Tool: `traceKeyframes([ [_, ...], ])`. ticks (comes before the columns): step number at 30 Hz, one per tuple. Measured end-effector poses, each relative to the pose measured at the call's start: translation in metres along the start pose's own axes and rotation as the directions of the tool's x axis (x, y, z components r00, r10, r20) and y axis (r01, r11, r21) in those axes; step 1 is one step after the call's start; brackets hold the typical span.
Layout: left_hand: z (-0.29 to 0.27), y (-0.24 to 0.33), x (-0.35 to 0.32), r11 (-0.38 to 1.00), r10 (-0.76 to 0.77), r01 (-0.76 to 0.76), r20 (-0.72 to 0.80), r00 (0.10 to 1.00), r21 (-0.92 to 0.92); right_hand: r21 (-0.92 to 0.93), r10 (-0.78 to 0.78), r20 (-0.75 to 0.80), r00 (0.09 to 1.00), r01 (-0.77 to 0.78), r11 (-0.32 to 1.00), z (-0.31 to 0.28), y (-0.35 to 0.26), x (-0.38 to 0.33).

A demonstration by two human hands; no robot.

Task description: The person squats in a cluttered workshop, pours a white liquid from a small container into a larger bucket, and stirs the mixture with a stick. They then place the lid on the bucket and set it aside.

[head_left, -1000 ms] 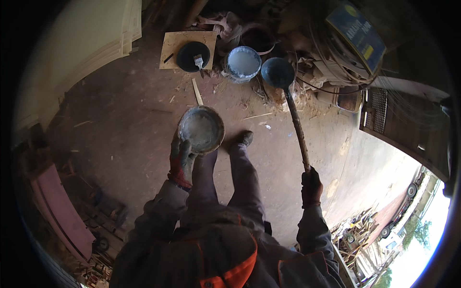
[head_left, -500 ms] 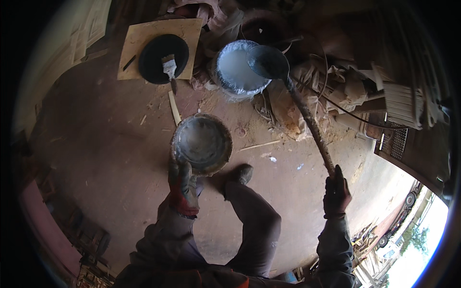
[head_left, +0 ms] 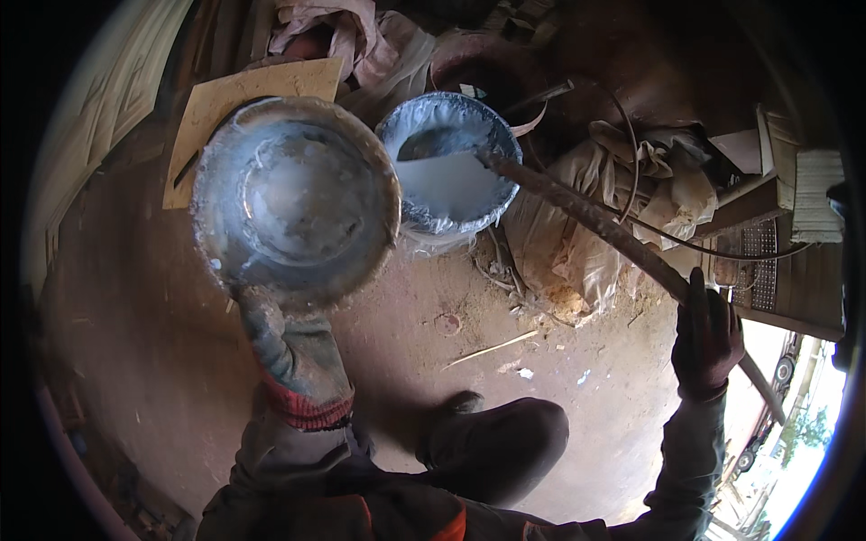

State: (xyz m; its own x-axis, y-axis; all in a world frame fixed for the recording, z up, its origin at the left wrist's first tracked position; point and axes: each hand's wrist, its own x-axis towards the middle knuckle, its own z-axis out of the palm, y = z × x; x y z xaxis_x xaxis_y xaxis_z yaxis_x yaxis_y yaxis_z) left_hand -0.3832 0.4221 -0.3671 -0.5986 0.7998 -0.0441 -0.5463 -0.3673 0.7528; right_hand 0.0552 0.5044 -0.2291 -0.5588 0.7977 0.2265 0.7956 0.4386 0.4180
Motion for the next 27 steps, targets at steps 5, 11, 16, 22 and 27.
traceKeyframes([
  [5, 0.01, -0.001, 0.012, 0.997, -0.004, -0.004, -0.105, 0.994, -0.078, -0.048, -0.098, 0.033, 0.995, 0.1, 0.994, -0.018, -0.015, 0.035],
  [11, 0.008, 0.017, 0.001, 0.996, -0.047, 0.046, -0.014, 0.999, -0.071, -0.198, -0.175, 0.083, 0.981, 0.189, 0.962, -0.039, -0.036, 0.077],
  [16, -0.001, 0.016, 0.004, 0.988, -0.035, -0.001, -0.225, 0.974, -0.156, -0.243, -0.15, 0.193, 0.97, 0.196, 0.95, -0.055, -0.073, 0.095],
  [22, -0.009, 0.028, 0.003, 0.998, 0.06, -0.06, -0.042, 0.997, -0.001, -0.111, -0.158, 0.281, 0.947, 0.195, 0.974, -0.053, -0.097, 0.115],
  [27, -0.019, 0.035, 0.005, 0.992, 0.12, -0.12, 0.006, 0.993, 0.049, 0.037, -0.365, 0.333, 0.869, 0.375, 0.926, -0.029, -0.066, 0.141],
])
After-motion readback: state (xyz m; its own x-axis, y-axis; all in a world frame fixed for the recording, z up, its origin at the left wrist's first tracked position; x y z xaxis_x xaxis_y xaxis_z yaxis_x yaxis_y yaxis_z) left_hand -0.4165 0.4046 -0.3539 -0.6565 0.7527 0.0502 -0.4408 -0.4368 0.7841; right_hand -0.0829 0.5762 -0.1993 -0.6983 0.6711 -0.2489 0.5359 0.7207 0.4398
